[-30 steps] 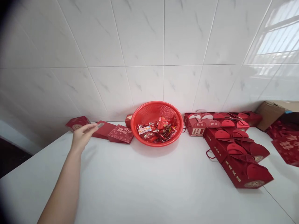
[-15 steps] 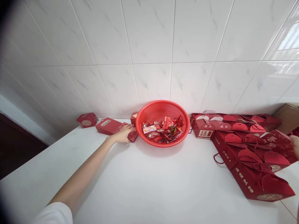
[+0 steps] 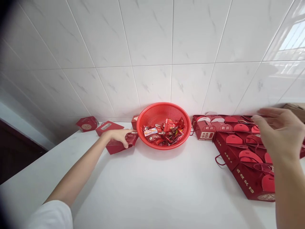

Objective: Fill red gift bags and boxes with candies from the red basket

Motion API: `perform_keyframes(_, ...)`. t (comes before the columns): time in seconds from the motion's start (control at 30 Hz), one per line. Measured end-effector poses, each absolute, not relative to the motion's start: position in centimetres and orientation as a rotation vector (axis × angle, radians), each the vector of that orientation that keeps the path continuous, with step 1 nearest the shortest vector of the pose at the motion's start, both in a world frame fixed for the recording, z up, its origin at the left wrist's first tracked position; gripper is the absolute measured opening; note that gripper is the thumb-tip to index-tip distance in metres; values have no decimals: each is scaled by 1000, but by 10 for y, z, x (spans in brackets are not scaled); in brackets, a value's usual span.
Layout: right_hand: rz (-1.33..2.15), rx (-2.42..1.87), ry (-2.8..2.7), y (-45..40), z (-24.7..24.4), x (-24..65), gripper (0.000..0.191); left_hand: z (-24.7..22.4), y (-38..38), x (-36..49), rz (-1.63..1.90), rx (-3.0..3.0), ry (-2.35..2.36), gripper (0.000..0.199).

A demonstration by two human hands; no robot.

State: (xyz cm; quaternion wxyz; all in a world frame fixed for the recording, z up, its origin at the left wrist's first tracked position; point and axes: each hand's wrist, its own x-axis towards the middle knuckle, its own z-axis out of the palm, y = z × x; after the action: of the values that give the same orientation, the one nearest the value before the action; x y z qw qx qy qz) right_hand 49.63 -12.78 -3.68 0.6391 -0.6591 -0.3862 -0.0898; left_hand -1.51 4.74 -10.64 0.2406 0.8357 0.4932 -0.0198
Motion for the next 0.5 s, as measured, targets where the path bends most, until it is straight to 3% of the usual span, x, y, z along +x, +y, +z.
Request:
perform_keyframes(0.1, -105, -1355, -1068, -130, -38, 457, 34, -86, 17, -29, 266, 2058, 1050, 86)
perform_keyframes(0.2, 104, -1255, -1383, -124, -48, 417, 30, -69, -10, -24, 500, 1785, 749, 97)
perform_keyframes(0.3, 320, -1089, -1801, -119, -60, 369, 30, -63, -24, 0, 372, 1644, 588, 102)
perform_keyframes(0.43, 469, -821, -2068, -121, -74, 311, 39, -79, -30, 39, 285, 1487, 491, 92)
perform_keyframes(0.5, 550, -748, -2083, -123, -79, 295, 24, -90, -32, 55, 228, 1462, 472, 88)
